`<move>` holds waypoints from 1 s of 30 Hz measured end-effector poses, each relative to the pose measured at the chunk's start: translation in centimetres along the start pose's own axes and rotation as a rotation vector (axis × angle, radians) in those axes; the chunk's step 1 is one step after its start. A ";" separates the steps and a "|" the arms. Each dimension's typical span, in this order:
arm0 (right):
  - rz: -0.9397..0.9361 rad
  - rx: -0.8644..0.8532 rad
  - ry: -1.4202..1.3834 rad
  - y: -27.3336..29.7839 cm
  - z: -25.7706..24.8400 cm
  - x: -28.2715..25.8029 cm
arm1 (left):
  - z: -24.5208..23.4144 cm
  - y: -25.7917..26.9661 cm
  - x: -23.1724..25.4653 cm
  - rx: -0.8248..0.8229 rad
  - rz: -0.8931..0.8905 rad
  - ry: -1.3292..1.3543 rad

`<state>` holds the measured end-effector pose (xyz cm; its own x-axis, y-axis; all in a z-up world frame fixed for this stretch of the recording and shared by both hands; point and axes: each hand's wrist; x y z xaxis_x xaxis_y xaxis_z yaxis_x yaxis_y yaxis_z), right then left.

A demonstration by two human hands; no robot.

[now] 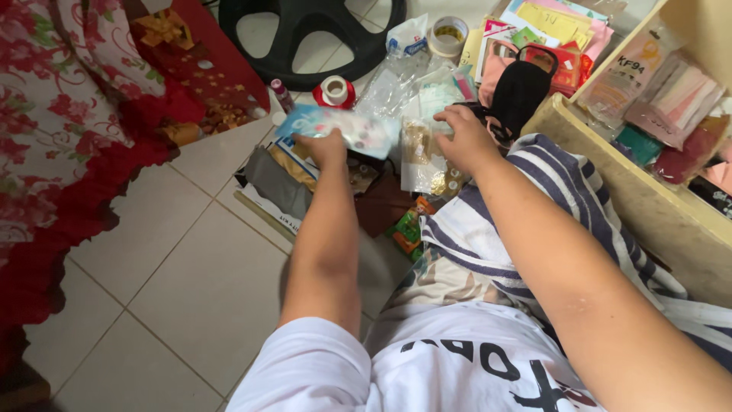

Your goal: The person sits on the floor and sorts various small items from a cluttered drawer into a beige plastic bin. They handle notebooks, plastic-wrapped stationery, face masks, and other small objects, placing them into the bin.

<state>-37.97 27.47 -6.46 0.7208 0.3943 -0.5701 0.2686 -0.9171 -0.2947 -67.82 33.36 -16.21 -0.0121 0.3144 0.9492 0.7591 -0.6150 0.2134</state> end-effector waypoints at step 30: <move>0.333 0.089 -0.325 -0.8 -1.0 0.8 | -5.9 -0.3 0.9 -0.028 0.320 -0.771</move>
<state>-36.92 28.44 -5.94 0.5175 0.0903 -0.8509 -0.0093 -0.9938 -0.1111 -71.88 29.58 -14.03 0.6578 0.5220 0.5431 0.6338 -0.7731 -0.0247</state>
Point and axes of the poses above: each hand's wrist, its own y-axis away from the middle knuckle, its own z-axis out of the palm, x = y × z, and after that the axes turned 5 degrees about -z, right-handed
